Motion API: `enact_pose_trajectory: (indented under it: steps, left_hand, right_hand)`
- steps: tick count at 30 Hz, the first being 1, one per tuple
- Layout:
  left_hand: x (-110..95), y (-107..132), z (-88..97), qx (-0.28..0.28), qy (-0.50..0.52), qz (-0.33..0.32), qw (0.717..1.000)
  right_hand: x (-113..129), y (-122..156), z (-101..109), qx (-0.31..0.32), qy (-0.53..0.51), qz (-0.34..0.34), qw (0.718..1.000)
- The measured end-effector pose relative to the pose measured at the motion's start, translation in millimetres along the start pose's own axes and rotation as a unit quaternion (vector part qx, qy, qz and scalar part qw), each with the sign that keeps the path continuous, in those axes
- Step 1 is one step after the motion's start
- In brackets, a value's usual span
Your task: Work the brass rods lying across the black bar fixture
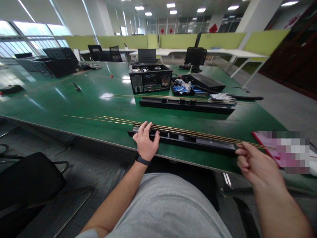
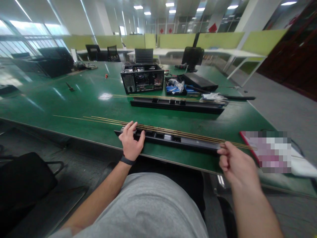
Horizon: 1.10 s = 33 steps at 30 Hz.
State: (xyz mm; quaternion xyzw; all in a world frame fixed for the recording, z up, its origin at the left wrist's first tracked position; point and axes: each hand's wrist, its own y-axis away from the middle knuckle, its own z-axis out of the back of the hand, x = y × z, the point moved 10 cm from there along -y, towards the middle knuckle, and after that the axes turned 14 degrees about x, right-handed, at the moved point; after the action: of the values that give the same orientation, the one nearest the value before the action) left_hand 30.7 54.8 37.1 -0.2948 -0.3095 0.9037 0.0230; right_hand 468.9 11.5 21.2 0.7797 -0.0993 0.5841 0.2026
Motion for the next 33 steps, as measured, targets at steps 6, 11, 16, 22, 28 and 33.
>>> enact_pose_trajectory:
  steps: [6,11,16,22,28,33]
  left_hand:
    - [0.7,-0.6,-1.0,0.006,0.008,0.007,1.0]
    - [-2.3,-1.2,0.6,0.003,0.0,0.004,1.0]
    - [-2.3,-1.3,0.4,0.001,-0.002,0.005,1.0]
    - [-1.7,0.3,0.3,-0.009,0.006,-0.013,1.0]
    - [-0.1,0.2,-0.5,-0.004,0.0,-0.005,1.0]
    - [-0.4,0.2,0.1,-0.006,-0.002,-0.007,1.0]
  right_hand:
    - [-18.8,8.4,-50.2,0.041,-0.004,-0.024,0.999]
    - [-34.9,12.3,-86.8,0.093,0.011,-0.058,0.994]
    - [-45.4,17.5,-113.8,0.136,0.006,-0.078,0.988]
    - [-49.1,18.7,-121.7,0.137,-0.001,-0.089,0.986]
    - [-32.5,13.8,-90.0,0.086,-0.021,-0.08,0.993]
    - [-4.4,2.4,-6.8,-0.024,-0.036,-0.06,0.997]
